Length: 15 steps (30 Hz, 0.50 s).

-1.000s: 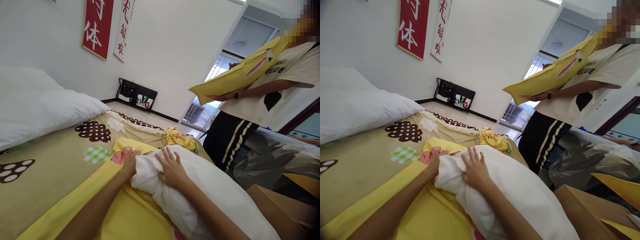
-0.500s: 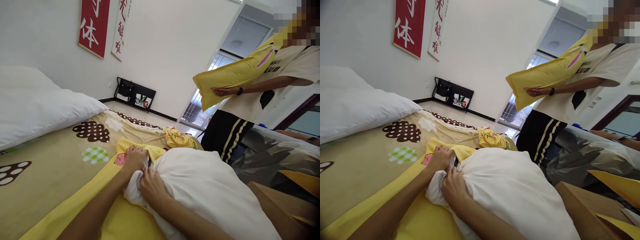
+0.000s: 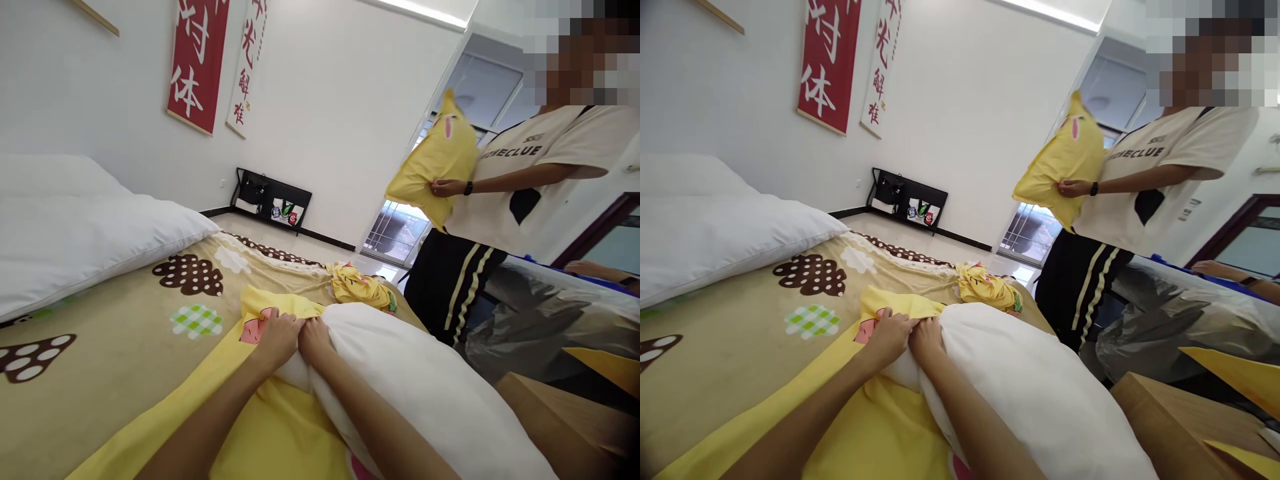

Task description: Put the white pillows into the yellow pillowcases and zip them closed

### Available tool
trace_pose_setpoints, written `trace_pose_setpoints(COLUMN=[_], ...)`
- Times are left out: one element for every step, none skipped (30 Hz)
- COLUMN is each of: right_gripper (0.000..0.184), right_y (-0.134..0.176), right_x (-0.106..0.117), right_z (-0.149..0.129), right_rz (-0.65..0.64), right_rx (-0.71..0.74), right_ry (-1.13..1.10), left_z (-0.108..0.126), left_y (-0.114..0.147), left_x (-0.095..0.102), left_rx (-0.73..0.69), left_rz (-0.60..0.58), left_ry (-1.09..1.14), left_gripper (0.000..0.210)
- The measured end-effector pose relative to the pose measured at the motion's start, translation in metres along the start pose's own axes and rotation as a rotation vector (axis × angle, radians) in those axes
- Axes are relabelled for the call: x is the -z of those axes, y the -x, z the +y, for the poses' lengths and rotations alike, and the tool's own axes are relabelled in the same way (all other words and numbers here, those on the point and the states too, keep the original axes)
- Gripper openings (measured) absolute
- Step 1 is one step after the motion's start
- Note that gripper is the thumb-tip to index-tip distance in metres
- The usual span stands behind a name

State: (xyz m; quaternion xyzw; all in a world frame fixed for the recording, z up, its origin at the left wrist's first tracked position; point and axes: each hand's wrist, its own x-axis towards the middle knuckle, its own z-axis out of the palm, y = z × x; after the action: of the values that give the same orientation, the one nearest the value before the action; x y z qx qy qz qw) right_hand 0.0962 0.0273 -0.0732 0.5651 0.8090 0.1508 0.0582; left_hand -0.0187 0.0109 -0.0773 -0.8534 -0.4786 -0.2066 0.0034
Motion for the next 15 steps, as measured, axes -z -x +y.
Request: trace_pose_setpoints(right_gripper=[0.039, 0.040, 0.043, 0.046, 0.049, 0.052, 0.054, 0.055, 0.056, 0.056, 0.055, 0.054, 0.054, 0.053, 0.053], right_y=[0.009, 0.021, 0.036, 0.053, 0.071, 0.090, 0.110, 0.128, 0.145, 0.158, 0.169, 0.175, 0.178, 0.177, 0.173], right_x=[0.001, 0.002, 0.004, 0.006, 0.007, 0.007, 0.006, 0.004, 0.000, -0.005, -0.012, -0.018, -0.024, -0.029, -0.032], right_z=[0.000, 0.001, 0.003, 0.006, 0.009, 0.012, 0.013, 0.014, 0.013, 0.012, 0.011, 0.011, 0.013, 0.016, 0.022], right_rz=[0.008, 0.024, 0.058, 0.117, 0.200, 0.301, 0.407, 0.501, 0.573, 0.630, 0.678, 0.718, 0.744, 0.756, 0.751], right_rx=[0.013, 0.035, 0.061, 0.090, 0.122, 0.152, 0.178, 0.204, 0.230, 0.263, 0.298, 0.326, 0.337, 0.328, 0.309], right_ry=[0.000, 0.000, 0.002, 0.012, 0.031, 0.061, 0.102, 0.152, 0.203, 0.246, 0.275, 0.290, 0.289, 0.271, 0.240], left_z=[-0.004, -0.009, -0.013, -0.017, -0.021, -0.024, -0.026, -0.026, -0.025, -0.023, -0.020, -0.017, -0.013, -0.008, -0.003], left_y=[0.000, 0.000, 0.000, 0.000, 0.001, 0.001, 0.002, 0.004, 0.005, 0.007, 0.008, 0.010, 0.013, 0.015, 0.018], left_x=[0.002, 0.004, 0.005, 0.007, 0.009, 0.011, 0.013, 0.016, 0.020, 0.024, 0.028, 0.031, 0.033, 0.034, 0.034], left_rx=[0.025, 0.050, 0.072, 0.088, 0.098, 0.100, 0.095, 0.085, 0.071, 0.052, 0.031, 0.010, -0.006, -0.017, -0.023], left_rz=[0.005, 0.010, 0.012, 0.010, 0.007, 0.002, -0.004, -0.007, -0.005, 0.001, 0.007, 0.012, 0.006, -0.015, -0.047], left_ry=[-0.004, -0.008, -0.010, -0.010, -0.009, -0.008, -0.007, -0.007, -0.010, -0.007, 0.000, 0.007, 0.020, 0.036, 0.050], left_gripper=[0.033, 0.032, 0.032, 0.032, 0.032, 0.032, 0.031, 0.031, 0.030, 0.029, 0.029, 0.028, 0.028, 0.028, 0.028])
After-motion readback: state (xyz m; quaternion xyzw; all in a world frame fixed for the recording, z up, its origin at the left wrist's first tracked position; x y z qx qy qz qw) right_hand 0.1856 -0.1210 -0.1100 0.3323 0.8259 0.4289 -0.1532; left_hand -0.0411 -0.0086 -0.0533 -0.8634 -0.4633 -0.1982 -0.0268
